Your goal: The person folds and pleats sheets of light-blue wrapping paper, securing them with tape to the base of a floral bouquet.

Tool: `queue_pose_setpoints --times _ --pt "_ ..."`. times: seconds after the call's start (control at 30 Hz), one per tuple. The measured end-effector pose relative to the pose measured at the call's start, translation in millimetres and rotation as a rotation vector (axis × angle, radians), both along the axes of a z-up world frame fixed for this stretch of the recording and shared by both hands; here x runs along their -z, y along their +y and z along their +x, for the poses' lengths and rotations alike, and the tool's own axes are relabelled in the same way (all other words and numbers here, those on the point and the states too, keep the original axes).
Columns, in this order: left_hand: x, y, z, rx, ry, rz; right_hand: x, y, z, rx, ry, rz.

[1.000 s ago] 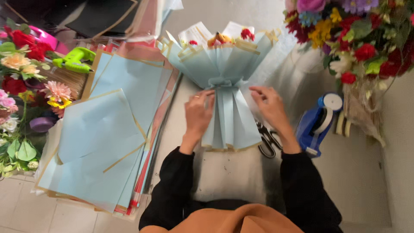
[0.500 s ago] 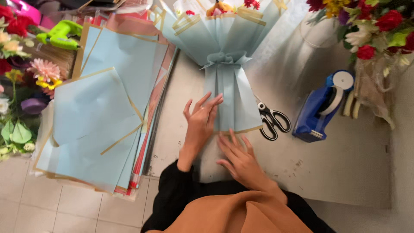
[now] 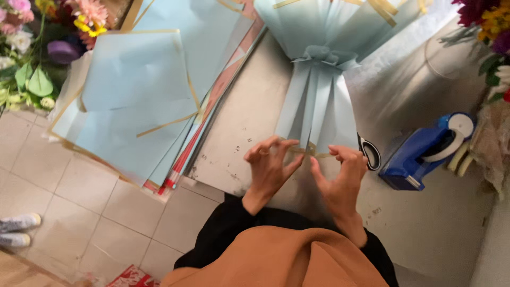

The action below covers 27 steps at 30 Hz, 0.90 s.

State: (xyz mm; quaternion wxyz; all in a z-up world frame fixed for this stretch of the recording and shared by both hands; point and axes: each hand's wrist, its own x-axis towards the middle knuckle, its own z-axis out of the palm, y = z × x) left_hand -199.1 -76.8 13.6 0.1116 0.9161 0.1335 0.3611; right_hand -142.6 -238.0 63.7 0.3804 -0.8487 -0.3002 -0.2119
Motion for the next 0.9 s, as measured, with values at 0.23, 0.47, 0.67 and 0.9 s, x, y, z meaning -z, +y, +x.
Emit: queue_pose_setpoints --times 0.23,0.47,0.67,0.9 --pt "-24.1 -20.5 13.7 0.015 -0.067 0.129 -3.2 4.5 11.8 0.023 0.05 0.086" --pt "5.5 -38.8 22.3 0.15 0.003 0.203 22.1 -5.5 8.0 -0.03 -0.06 0.026" --pt "-29.4 -15.7 11.4 0.25 -0.061 0.104 -0.9 -4.2 0.3 -0.096 0.046 0.074" --pt "-72.9 47.1 85.8 0.315 0.148 -0.037 -7.3 -6.2 -0.4 -0.026 0.336 0.297"
